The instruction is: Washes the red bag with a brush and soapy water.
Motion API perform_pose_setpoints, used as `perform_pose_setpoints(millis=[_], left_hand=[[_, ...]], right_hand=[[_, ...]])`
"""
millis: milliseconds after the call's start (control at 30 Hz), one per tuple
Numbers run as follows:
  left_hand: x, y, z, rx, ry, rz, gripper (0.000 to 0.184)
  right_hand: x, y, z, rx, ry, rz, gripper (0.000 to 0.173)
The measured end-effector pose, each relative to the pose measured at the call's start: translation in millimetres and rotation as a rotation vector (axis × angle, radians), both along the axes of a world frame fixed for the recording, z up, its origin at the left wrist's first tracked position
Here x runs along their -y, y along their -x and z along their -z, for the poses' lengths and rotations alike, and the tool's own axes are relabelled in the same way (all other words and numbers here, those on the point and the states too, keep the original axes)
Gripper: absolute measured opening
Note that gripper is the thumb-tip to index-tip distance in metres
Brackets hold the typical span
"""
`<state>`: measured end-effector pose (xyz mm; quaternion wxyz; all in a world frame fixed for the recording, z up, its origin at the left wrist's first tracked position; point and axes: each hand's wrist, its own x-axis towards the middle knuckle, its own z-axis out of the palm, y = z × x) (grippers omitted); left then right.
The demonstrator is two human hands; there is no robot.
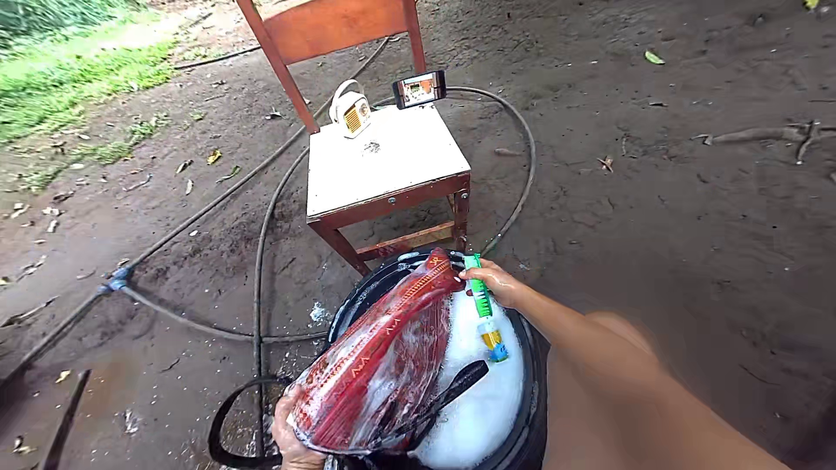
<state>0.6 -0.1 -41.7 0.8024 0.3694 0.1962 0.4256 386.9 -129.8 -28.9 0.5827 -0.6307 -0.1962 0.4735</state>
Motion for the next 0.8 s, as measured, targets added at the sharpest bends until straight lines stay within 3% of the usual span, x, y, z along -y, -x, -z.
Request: perform_pose_setpoints(millis=[133,233,333,400,433,500,600,700,800], left_hand=[[18,9,-21,-0.465,0.011,0.043,0.023],[23,15,-29,-1.054,-0.008,0.349,0.024],[4,14,-34,-1.727,-0.163,0.788,0.049],[-9,0,-49,-2.097,-0.376,0.828,0.059],[-14,-14,-62,-2.165,-0.510,0.777,0.059],[-16,-55,-92,-2.127,-0.719,0.647,0.057],[-5,-129,-118,-1.904,-0.938,0.479,0.049],[-16,-190,-91,-1.644,-1.006,0.407,0.053],[-29,-232,-44,-1.579,-0.904,0.345,0.076]], right_hand=[[-11,3,4,-0.016,0.067,0.108,0.040],[-16,2,7,-0.125,0.026,0.230,0.038],[-18,-1,6,-0.145,0.043,0.214,0.041],[-17,0,6,-0.078,0.098,0.114,0.045],[-17,3,6,-0.053,0.110,0.076,0.046],[-18,9,7,-0.043,0.115,0.025,0.051],[-22,15,12,-0.037,0.111,-0.008,0.054],[-26,20,18,-0.020,0.112,-0.044,0.057],[-26,22,24,-0.001,0.121,-0.050,0.058]])
